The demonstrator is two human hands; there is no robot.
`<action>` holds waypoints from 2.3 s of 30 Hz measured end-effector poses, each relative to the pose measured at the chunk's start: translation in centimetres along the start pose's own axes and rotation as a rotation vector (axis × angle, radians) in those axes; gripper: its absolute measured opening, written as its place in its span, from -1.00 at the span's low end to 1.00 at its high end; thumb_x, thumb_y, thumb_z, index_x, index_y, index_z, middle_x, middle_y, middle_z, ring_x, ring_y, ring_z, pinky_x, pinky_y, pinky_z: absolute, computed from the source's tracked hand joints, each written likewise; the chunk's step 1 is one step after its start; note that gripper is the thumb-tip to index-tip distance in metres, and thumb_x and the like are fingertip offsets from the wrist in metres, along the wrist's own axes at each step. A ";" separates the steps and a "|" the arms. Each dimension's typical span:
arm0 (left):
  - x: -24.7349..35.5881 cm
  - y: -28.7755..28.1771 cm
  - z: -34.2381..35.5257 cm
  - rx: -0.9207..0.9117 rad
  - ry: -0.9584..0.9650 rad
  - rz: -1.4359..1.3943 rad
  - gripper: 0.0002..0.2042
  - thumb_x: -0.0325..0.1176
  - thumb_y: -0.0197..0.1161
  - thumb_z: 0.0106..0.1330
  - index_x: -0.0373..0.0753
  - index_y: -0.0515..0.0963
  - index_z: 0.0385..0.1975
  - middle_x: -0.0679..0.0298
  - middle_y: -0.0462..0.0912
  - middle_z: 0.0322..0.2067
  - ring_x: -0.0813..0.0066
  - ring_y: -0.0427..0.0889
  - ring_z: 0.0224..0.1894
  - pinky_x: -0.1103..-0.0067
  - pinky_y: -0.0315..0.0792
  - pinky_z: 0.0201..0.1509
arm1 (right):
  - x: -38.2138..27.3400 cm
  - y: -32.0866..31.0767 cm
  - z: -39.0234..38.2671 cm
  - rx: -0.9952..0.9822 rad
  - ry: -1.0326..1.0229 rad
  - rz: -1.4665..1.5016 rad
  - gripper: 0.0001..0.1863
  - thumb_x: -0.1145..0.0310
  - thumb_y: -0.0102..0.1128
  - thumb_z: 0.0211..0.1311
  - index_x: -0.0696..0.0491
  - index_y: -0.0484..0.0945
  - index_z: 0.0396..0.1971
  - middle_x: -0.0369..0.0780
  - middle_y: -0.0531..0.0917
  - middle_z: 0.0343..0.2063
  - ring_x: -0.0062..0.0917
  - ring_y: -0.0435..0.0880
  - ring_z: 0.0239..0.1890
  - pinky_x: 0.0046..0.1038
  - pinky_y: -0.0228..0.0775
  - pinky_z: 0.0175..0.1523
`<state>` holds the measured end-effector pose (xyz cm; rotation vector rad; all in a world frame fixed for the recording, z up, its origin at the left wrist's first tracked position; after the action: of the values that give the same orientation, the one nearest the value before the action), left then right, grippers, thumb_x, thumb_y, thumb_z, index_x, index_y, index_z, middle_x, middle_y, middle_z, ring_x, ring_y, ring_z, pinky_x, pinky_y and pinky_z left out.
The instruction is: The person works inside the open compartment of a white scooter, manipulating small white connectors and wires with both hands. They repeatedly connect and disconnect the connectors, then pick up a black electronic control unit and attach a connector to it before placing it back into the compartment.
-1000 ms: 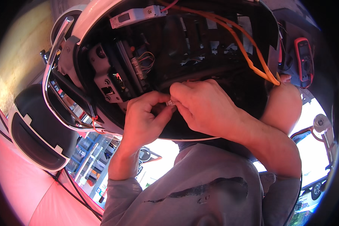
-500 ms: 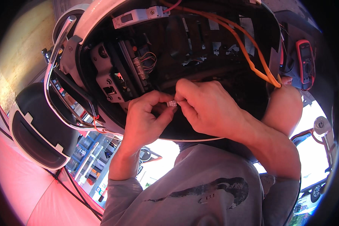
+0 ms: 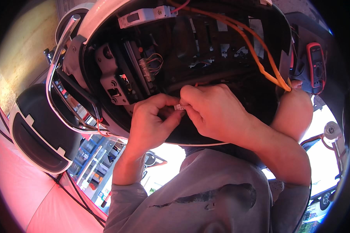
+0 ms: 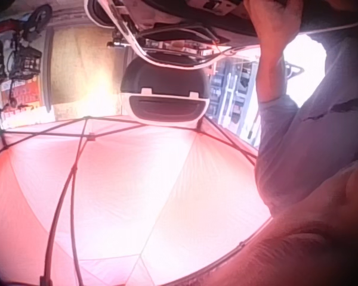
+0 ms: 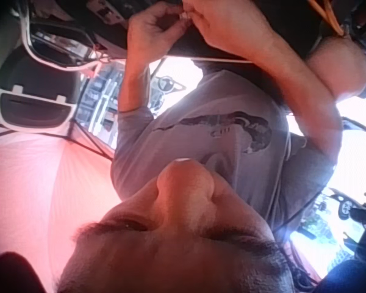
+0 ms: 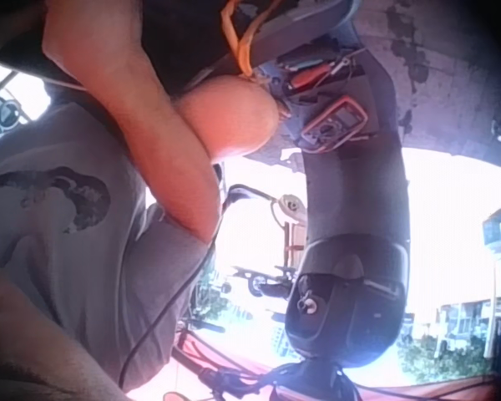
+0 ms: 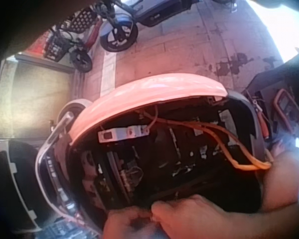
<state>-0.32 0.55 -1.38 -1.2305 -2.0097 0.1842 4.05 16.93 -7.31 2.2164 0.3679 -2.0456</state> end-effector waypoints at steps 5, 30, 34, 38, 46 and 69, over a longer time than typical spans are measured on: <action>-0.2 0.1 0.0 0.008 -0.003 -0.026 -0.86 -0.58 0.41 0.18 -0.40 0.67 -0.27 0.28 0.71 -0.47 0.67 0.68 -0.50 0.69 0.47 -0.43 | 0.1 -0.6 0.4 -0.029 0.130 0.165 -0.93 0.55 0.23 0.15 0.16 0.51 -0.40 -0.02 0.66 -0.55 -0.02 0.69 -0.41 -0.08 0.50 -0.34; 0.0 -0.1 -0.1 0.003 0.087 0.015 -0.86 -0.58 0.42 0.19 -0.40 0.67 -0.27 0.21 0.69 -0.44 0.60 0.67 -0.50 0.65 0.45 -0.45 | 0.3 -0.6 0.4 -0.042 0.130 0.200 -0.90 0.61 0.25 0.11 0.13 0.53 -0.39 -0.09 0.61 -0.61 -0.08 0.63 -0.50 -0.26 0.38 -0.46; -0.2 -0.1 0.0 -0.004 0.070 0.027 -0.86 -0.58 0.42 0.18 -0.40 0.67 -0.27 0.22 0.69 -0.44 0.61 0.66 -0.51 0.65 0.45 -0.45 | 0.5 -0.1 0.4 -0.012 0.078 0.157 -0.90 0.60 0.26 0.11 0.14 0.54 -0.38 -0.10 0.61 -0.59 -0.09 0.61 -0.52 -0.28 0.38 -0.46; -0.1 0.0 -0.1 0.022 0.050 -0.015 -0.85 -0.57 0.43 0.18 -0.40 0.68 -0.26 0.21 0.70 -0.44 0.61 0.66 -0.52 0.65 0.44 -0.46 | 0.5 -0.9 0.4 -0.060 0.184 0.292 -0.91 0.60 0.27 0.13 0.14 0.54 -0.38 -0.10 0.61 -0.59 -0.13 0.61 -0.55 -0.31 0.37 -0.45; 0.2 -0.1 0.0 -0.001 0.018 0.000 -0.86 -0.58 0.41 0.21 -0.40 0.66 -0.25 0.26 0.73 -0.44 0.64 0.68 -0.50 0.67 0.47 -0.43 | 0.6 -0.5 0.3 -0.040 0.250 0.272 -0.92 0.60 0.27 0.17 0.16 0.56 -0.36 -0.13 0.64 -0.57 -0.33 0.63 -0.57 -0.41 0.41 -0.44; -0.4 0.0 0.0 0.025 0.048 -0.075 -0.86 -0.61 0.39 0.19 -0.40 0.62 -0.27 0.23 0.73 -0.45 0.62 0.71 -0.44 0.67 0.52 -0.36 | -0.4 -1.4 0.6 -0.028 0.084 0.160 -0.93 0.54 0.18 0.16 0.17 0.48 -0.40 -0.02 0.66 -0.54 0.01 0.67 -0.40 -0.06 0.49 -0.33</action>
<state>-0.22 0.25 -1.60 -1.1312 -2.0027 0.1417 3.11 18.10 -6.83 2.2408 0.2169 -1.8613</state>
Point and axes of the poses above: each hand's wrist, its own z-axis towards the middle knuckle, its own y-axis out of the palm, x = y × z, the point moved 3 cm from there along z, towards the middle knuckle
